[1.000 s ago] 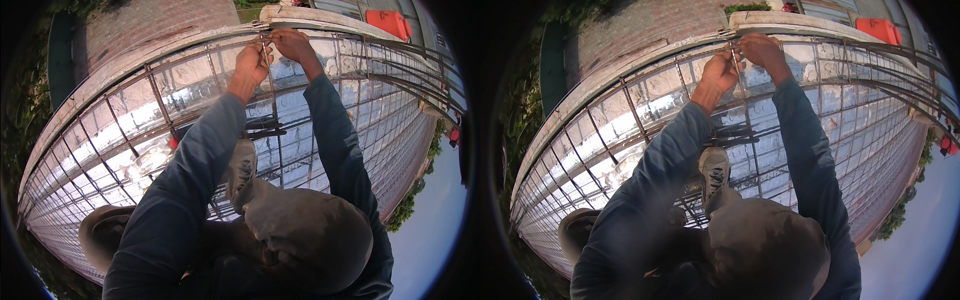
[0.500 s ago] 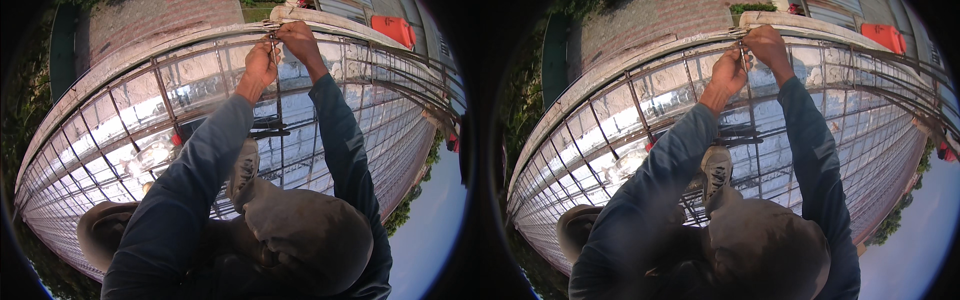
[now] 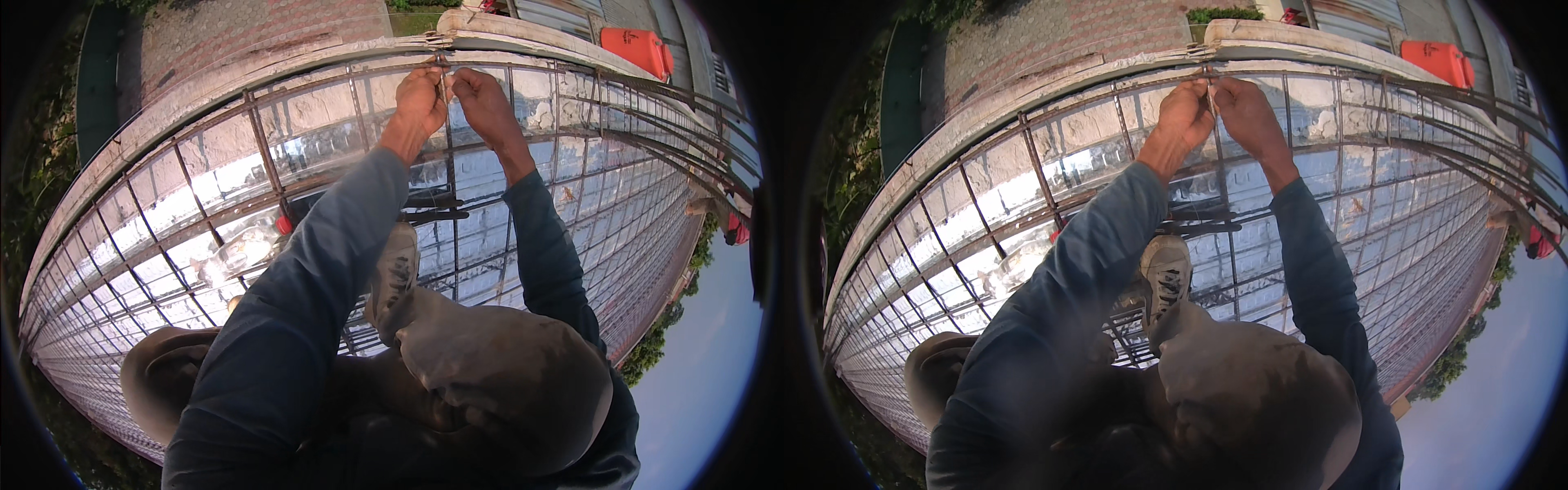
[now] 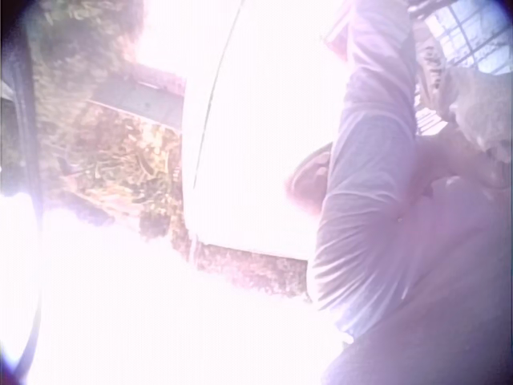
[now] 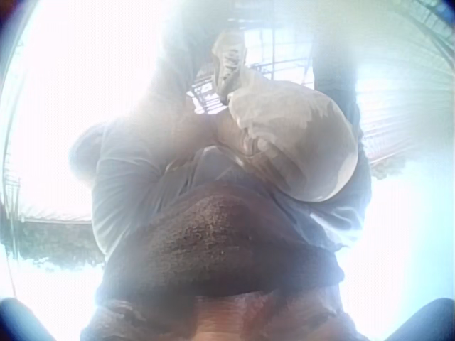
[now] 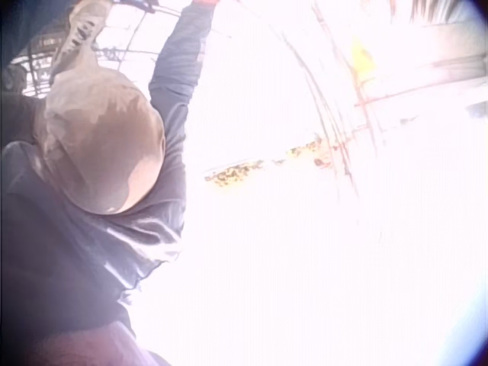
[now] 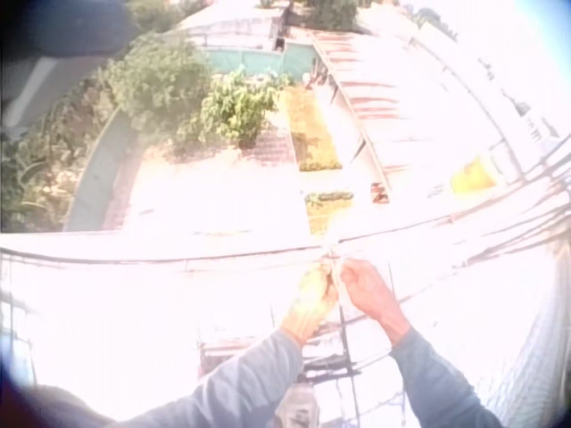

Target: The person ties intersecting steel rebar rods together using wire and pliers to form a grid. They repeatedly pick up wire, wrap it around the intersections, and twist it tight with pliers while standing on the grid.

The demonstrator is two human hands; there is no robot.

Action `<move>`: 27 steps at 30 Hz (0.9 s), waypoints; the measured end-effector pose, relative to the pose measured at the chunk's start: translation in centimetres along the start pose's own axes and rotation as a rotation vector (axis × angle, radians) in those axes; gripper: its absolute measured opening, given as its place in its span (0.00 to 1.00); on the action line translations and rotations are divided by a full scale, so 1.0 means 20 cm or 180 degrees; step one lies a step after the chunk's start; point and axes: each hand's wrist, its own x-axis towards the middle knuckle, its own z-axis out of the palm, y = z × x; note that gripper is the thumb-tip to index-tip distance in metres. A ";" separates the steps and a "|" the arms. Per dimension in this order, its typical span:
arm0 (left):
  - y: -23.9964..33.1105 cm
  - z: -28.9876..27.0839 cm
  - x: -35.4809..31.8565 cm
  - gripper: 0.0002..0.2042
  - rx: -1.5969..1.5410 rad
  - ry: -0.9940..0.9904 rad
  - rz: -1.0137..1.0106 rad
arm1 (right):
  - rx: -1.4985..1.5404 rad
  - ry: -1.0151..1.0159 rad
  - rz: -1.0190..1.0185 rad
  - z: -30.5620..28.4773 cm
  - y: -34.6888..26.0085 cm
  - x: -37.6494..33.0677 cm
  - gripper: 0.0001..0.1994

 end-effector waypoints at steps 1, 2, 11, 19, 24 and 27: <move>0.00 0.00 0.00 0.07 -0.0005 0.0003 0.0019 | 0.0234 0.0066 -0.0018 0.03 -0.01 0.00 0.14; 0.00 0.00 0.01 0.07 -0.0009 0.0004 0.0037 | 0.0404 0.0180 -0.0034 0.05 -0.02 0.00 0.14; 0.06 -0.07 0.02 0.09 0.0438 -0.0187 -0.0113 | -0.0547 0.0476 -0.0466 0.21 0.06 -0.09 0.09; 0.18 -0.09 -0.05 0.06 0.1212 -0.0256 -0.0087 | -0.2110 0.0248 -0.0303 0.29 -0.01 -0.04 0.04; 0.16 -0.07 -0.03 0.05 0.1826 0.0121 0.0279 | -0.1916 0.0099 -0.0768 0.25 0.03 -0.07 0.04; 0.15 -0.07 -0.01 0.05 0.2030 0.0138 0.0420 | -0.2055 0.0173 -0.0852 0.23 0.04 -0.07 0.03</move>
